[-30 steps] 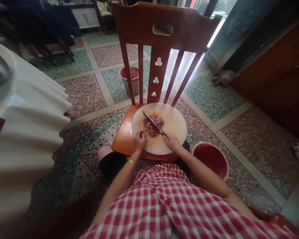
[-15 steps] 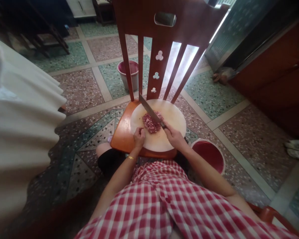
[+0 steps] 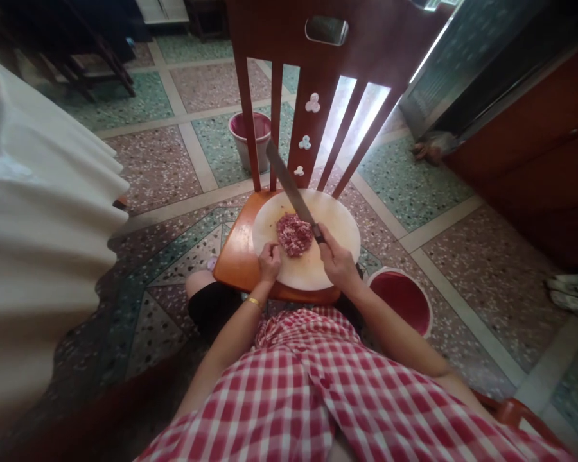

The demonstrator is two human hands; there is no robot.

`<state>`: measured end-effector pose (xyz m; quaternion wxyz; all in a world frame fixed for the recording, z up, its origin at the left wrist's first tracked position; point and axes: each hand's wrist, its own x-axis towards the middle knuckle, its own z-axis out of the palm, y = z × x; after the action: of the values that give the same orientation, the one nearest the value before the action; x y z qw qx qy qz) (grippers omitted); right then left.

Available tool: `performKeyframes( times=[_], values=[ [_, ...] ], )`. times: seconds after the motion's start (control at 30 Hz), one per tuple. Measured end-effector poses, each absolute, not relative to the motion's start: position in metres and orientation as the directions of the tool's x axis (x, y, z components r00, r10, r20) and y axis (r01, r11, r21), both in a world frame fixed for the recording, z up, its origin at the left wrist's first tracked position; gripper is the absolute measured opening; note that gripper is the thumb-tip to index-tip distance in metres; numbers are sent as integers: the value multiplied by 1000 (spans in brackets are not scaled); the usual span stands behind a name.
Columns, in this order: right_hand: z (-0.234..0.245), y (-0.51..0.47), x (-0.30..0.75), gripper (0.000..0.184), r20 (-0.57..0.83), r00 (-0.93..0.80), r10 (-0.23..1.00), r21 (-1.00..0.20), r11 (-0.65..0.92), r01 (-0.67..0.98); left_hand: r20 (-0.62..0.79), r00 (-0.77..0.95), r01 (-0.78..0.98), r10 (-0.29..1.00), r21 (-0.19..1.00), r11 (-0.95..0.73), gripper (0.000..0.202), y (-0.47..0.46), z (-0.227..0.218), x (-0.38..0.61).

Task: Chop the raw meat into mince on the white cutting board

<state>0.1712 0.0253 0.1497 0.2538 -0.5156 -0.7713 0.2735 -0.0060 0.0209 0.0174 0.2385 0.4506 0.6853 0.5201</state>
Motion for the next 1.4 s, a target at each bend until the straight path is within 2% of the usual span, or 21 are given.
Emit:
performKeyframes(
  times=[0.03,0.17,0.23,0.33,0.4,0.43,0.57,0.6,0.77,0.83,0.9,0.97,1.0,1.1,1.17,1.23,1.33,1.4],
  values=[
    [144,24,170,51,87,-334,939,-673,303,675,145,-479,370,866,928,49,19,21,17,-6],
    [123,25,174,45,-145,-342,929,-585,198,786,149,-471,362,870,932,37,19,21,16,-7],
    [130,25,178,43,-110,-346,932,-606,213,766,146,-465,363,873,931,37,19,21,16,-7],
    [149,24,179,47,72,-339,938,-673,296,677,156,-466,373,871,927,34,19,20,15,-6],
    [150,23,176,50,133,-324,937,-680,324,657,162,-470,374,868,927,29,19,21,14,-6],
    [145,23,175,50,110,-327,939,-667,314,676,162,-470,372,867,928,28,19,21,14,-6],
    [125,24,175,44,-163,-329,930,-537,196,821,149,-469,364,871,931,37,19,21,14,-7],
    [126,24,176,43,-173,-330,928,-525,197,828,146,-466,363,873,931,38,19,21,15,-7],
    [148,20,174,48,97,-376,922,-604,355,714,180,-467,371,866,928,7,17,20,17,-6],
    [141,20,172,48,57,-367,929,-569,332,753,185,-471,369,862,929,3,17,20,17,-6],
    [129,22,172,46,-82,-348,934,-501,263,824,171,-473,360,864,933,12,17,20,17,-6],
    [124,24,175,44,-155,-330,931,-481,221,849,154,-468,350,870,937,22,17,20,17,-6],
    [125,25,176,43,-139,-334,932,-506,223,833,151,-465,348,873,937,23,17,20,17,-6],
    [140,24,178,46,30,-352,935,-622,294,726,160,-458,358,874,933,17,18,20,17,-6],
    [144,22,178,49,101,-342,934,-647,323,691,167,-461,368,872,930,16,18,20,16,-6],
    [136,22,178,48,45,-336,941,-614,292,734,163,-465,369,870,929,23,18,20,15,-6],
    [122,24,182,44,-151,-317,936,-525,195,828,154,-463,367,873,930,30,18,21,14,-6],
    [124,24,183,42,-149,-322,935,-543,195,817,151,-453,363,879,931,27,18,21,14,-6]
  ],
)
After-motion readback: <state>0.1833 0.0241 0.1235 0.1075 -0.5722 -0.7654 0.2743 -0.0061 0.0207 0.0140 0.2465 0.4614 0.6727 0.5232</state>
